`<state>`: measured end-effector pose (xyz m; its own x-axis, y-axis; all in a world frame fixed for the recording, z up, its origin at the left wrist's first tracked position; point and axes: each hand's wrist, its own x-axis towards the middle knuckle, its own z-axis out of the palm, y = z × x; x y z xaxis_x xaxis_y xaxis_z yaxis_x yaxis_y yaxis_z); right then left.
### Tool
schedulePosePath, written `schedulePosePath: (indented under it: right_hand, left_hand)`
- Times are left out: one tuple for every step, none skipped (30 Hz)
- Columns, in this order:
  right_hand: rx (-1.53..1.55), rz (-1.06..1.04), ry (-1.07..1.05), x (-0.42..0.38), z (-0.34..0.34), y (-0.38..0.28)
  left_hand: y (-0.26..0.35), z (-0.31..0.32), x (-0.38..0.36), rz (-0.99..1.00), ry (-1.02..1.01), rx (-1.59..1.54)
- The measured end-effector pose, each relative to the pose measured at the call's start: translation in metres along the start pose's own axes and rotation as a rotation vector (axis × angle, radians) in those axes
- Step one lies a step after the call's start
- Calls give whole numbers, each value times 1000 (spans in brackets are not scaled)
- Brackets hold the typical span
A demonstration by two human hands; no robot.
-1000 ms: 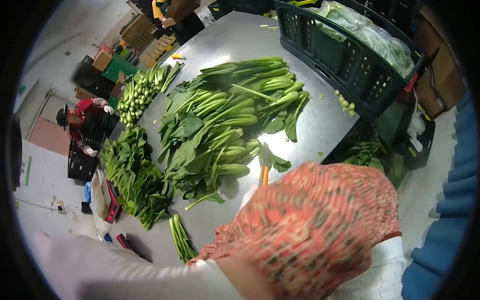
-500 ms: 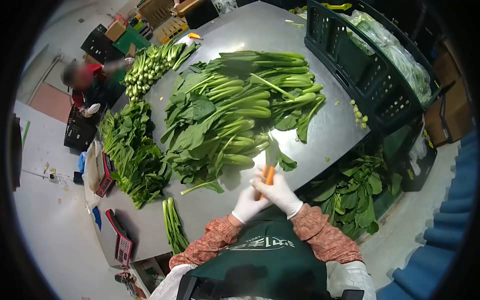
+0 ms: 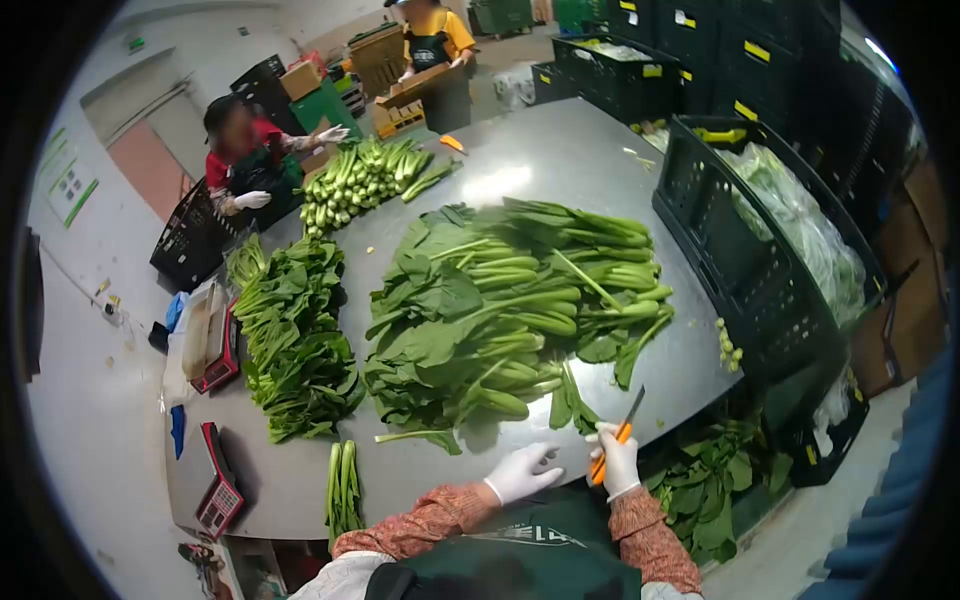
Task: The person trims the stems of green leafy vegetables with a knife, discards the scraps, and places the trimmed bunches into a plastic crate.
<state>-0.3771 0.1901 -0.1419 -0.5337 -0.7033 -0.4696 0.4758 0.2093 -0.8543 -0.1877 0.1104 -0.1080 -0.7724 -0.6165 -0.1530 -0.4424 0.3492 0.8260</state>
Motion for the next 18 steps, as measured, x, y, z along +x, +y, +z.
schedulePosePath:
  right_hand:
    - [-6,31,17,-5,-2,-3]
    - [-4,46,29,1,-9,13]
    - [-2,63,42,10,-19,28]
    - [19,68,42,12,-22,31]
    - [38,76,42,14,-25,33]
    - [89,81,25,22,-32,40]
    - [99,106,24,23,-32,38]
    - [110,120,28,23,-31,38]
    - [121,133,31,23,-29,35]
    - [121,148,36,22,-26,31]
    - [126,145,31,24,-28,33]
    - [120,150,36,23,-26,31]
    - [116,152,44,21,-24,28]
    - [128,145,41,21,-26,30]
    - [97,130,17,19,-26,30]
    - [101,141,21,19,-26,30]
    - [106,153,24,20,-26,29]
    - [101,154,28,20,-24,28]
  left_hand:
    - [-1,0,0,-18,-15,34]
    - [-4,0,1,25,-14,64]
    - [-8,-1,1,67,-13,94]
    - [-7,-1,0,66,-25,85]
    - [-9,1,-1,59,-42,60]
    - [-8,0,-2,55,-61,54]
    - [-8,-1,-3,49,-82,48]
    - [-11,2,-3,35,-89,37]
    - [-12,2,-1,22,-96,26]
    - [-12,2,-2,10,-105,35]
    - [-12,1,-1,10,-105,34]
    - [-13,2,1,13,-109,33]
    - [-13,3,3,19,-116,34]
    - [-18,8,5,22,-100,13]
    - [-18,10,6,30,-107,32]
    - [-18,10,7,38,-113,51]
    - [-18,10,8,44,-121,70]
    - [-17,10,8,48,-119,66]
